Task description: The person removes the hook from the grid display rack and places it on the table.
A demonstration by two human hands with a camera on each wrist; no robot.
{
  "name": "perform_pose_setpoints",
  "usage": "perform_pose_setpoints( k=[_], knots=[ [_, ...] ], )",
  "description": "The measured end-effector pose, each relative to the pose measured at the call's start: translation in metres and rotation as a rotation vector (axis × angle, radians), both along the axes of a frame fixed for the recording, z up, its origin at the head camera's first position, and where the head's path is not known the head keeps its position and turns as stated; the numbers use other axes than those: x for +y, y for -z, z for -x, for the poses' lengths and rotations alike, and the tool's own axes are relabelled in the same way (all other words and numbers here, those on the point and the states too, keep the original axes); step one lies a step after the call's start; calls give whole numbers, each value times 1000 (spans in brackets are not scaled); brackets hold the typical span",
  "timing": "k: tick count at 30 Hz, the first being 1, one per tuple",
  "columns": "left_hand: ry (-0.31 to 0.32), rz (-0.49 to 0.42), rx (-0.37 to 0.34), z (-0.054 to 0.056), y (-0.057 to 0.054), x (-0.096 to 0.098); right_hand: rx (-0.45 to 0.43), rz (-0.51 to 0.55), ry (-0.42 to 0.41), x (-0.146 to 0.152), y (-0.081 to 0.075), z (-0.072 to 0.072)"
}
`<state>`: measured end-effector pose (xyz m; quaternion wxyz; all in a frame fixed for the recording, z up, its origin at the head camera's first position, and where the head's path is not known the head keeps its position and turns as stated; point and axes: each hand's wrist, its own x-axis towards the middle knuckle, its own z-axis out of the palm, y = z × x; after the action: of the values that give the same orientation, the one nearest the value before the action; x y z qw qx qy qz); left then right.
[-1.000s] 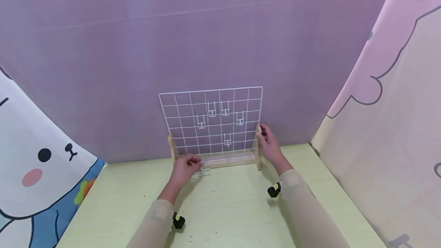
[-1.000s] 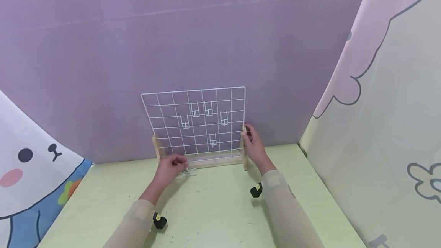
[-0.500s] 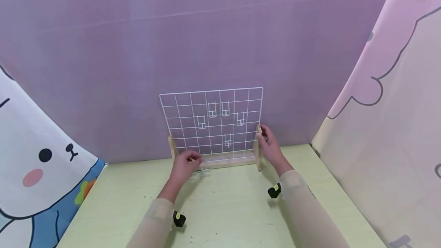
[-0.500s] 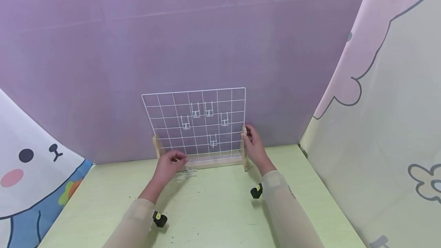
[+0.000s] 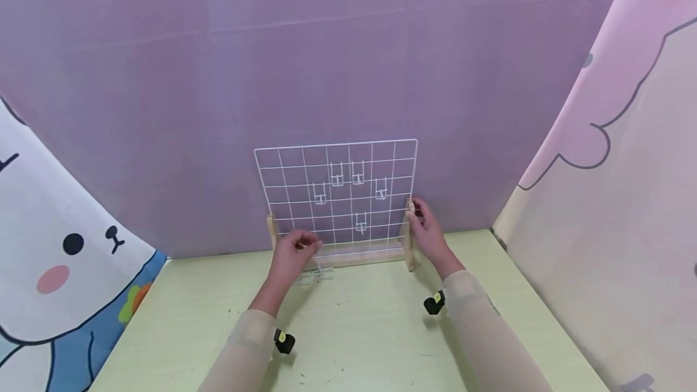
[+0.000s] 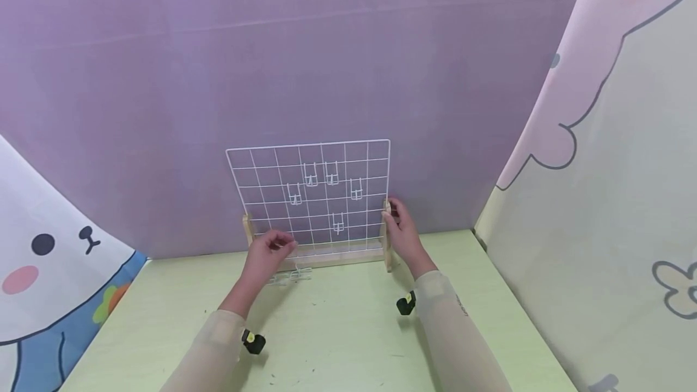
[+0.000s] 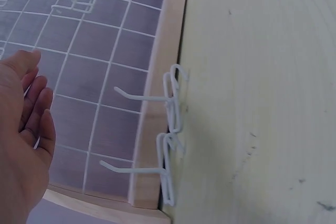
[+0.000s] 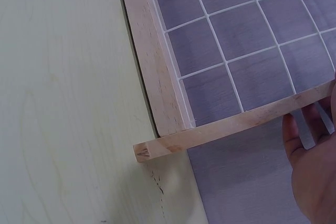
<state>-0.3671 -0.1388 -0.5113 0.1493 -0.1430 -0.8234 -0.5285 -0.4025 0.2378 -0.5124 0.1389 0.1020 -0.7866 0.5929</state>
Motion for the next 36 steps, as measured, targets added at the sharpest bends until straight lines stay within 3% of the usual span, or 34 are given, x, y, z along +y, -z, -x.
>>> perform_pose_setpoints(
  k=[17,31,36],
  knots=[
    [-9,-78,66,4,-33,12,-1,-5,3,0,0,-1],
    [8,-179,214,4,-58,24,20,-9,-1,-2,-3,-4],
    [-14,-147,268,2,-66,26,31,2,-7,-1,-2,-4]
  ],
)
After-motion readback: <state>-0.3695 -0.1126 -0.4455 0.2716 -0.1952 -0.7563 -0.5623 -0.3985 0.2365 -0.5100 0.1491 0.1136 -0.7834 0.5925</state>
